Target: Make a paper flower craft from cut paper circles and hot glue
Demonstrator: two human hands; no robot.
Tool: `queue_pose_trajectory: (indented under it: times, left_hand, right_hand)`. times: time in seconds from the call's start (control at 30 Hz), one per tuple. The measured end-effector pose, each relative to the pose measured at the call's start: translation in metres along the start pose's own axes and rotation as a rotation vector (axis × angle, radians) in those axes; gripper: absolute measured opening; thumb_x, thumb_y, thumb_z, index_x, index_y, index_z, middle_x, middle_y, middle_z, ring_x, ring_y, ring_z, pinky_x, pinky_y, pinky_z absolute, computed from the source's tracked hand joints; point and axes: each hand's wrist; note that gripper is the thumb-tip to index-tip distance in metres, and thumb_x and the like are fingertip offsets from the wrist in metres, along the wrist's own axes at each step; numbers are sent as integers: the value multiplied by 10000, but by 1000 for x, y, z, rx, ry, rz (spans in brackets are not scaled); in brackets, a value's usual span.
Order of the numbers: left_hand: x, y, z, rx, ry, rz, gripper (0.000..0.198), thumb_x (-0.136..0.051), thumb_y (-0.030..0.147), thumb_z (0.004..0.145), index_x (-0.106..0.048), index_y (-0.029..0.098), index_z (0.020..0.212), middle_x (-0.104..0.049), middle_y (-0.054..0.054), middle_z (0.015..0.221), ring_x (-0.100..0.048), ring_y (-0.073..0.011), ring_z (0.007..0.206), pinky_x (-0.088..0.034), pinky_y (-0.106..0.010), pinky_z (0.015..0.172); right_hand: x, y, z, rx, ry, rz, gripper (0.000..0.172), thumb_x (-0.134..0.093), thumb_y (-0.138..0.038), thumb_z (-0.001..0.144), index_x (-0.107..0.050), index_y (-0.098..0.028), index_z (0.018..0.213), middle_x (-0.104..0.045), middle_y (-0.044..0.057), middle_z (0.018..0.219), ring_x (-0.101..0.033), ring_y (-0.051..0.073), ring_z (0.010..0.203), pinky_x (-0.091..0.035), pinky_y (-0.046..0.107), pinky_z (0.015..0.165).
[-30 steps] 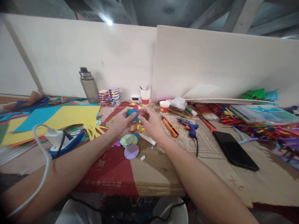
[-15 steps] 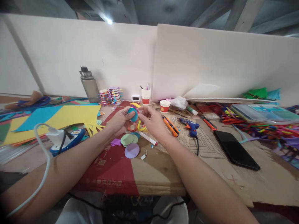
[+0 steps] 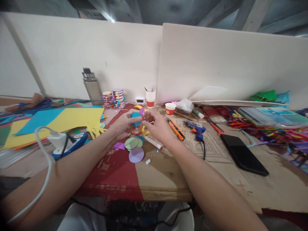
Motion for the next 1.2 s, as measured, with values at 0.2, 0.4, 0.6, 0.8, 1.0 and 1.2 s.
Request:
queue_pose_trajectory:
  times: [0.2, 0.4, 0.6, 0.8, 1.0, 1.2]
  left_hand:
    - [0, -1, 1, -57, 34, 41, 561, -908, 238, 469, -559, 151, 901, -616, 23, 761, -599, -98, 595, -492, -201, 490]
    - [-3, -2, -2, -173, 15, 13, 461, -874, 213, 536, -542, 165, 852, -603, 25, 813, -609, -103, 693, -537, -240, 631]
    - [-3, -3, -5, -208, -101, -26, 289, -748, 265, 698, -588, 176, 922, -618, -7, 920, -607, -127, 762, -544, -290, 692]
    - [1, -4, -5, -485, -10, 312, 185, -720, 268, 760, -672, 157, 900, -667, -51, 942, -617, -173, 913, -510, -292, 824]
    - [1, -5, -5, -490, -11, 275, 193, -724, 271, 762, -668, 155, 905, -673, -51, 952, -622, -171, 915, -506, -301, 850]
    - [1, -9, -2, -219, -125, -72, 228, -664, 301, 795, -603, 176, 976, -655, -45, 1001, -631, -169, 862, -562, -338, 762]
  right_hand:
    - [1, 5, 0, 40, 15, -81, 199, -619, -227, 758, -581, -224, 953, -582, 12, 878, -557, 146, 789, -497, 281, 670]
    - [-4, -2, -4, 42, 81, -52, 191, -630, -263, 789, -527, -223, 945, -555, 6, 900, -539, 140, 807, -486, 270, 676]
    - [-4, 6, -2, 40, 104, -24, 187, -616, -233, 803, -534, -223, 971, -568, 16, 923, -545, 148, 809, -503, 287, 678]
    - [-5, 3, -3, 74, 114, 47, 207, -647, -273, 799, -543, -227, 972, -587, 30, 967, -571, 155, 842, -532, 300, 698]
    - [-5, -2, -5, 122, 143, 6, 169, -628, -229, 803, -557, -229, 957, -577, 23, 927, -558, 152, 816, -516, 293, 676]
    - [-5, -2, -5, 111, 222, -86, 170, -595, -176, 787, -548, -223, 944, -583, 23, 907, -559, 150, 797, -500, 287, 673]
Point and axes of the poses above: each hand's wrist, its own z-axis towards the middle knuckle, its own x-axis out of the back of the hand, y = z × x
